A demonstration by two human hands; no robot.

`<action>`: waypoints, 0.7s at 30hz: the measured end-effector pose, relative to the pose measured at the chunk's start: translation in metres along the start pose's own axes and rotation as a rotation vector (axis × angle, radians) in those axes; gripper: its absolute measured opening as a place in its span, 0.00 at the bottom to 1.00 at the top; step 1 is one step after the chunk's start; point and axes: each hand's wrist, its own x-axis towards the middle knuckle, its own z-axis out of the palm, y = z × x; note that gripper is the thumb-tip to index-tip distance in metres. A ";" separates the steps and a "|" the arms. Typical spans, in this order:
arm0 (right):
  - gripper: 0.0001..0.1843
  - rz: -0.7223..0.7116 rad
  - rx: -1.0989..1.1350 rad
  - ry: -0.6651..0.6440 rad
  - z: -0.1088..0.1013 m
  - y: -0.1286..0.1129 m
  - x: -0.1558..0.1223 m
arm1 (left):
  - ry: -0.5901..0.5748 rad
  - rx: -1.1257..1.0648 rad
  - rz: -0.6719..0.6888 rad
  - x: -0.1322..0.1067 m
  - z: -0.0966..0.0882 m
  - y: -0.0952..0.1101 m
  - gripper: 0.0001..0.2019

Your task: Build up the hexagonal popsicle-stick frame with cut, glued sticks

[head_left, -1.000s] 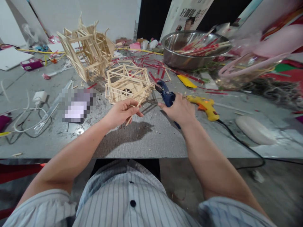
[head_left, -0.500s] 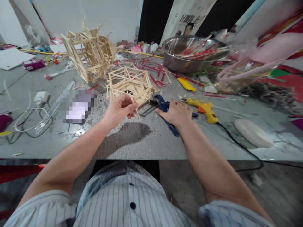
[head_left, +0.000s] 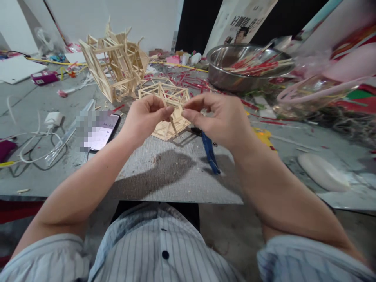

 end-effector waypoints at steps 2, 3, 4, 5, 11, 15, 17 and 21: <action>0.08 0.019 0.102 -0.057 0.004 -0.007 0.015 | -0.002 0.078 0.004 0.011 0.000 0.008 0.17; 0.08 0.033 0.146 -0.072 0.007 -0.007 0.021 | 0.005 0.123 0.002 0.017 0.000 0.011 0.17; 0.09 0.051 0.184 -0.080 0.010 -0.006 0.026 | 0.007 0.171 0.000 0.023 0.000 0.014 0.17; 0.10 0.070 0.216 -0.081 0.012 -0.003 0.030 | -0.004 0.223 0.001 0.028 0.000 0.016 0.16; 0.11 0.152 0.303 -0.099 0.014 0.024 0.045 | -0.226 0.604 0.009 0.052 -0.010 0.030 0.13; 0.13 0.247 0.233 -0.083 0.007 0.026 0.061 | -0.146 0.887 0.093 0.074 -0.021 0.023 0.08; 0.15 0.269 0.194 -0.071 0.005 0.024 0.068 | -0.140 1.050 0.098 0.086 -0.023 0.014 0.05; 0.12 0.276 0.182 -0.121 0.013 0.031 0.075 | -0.139 1.196 0.134 0.099 -0.020 -0.001 0.09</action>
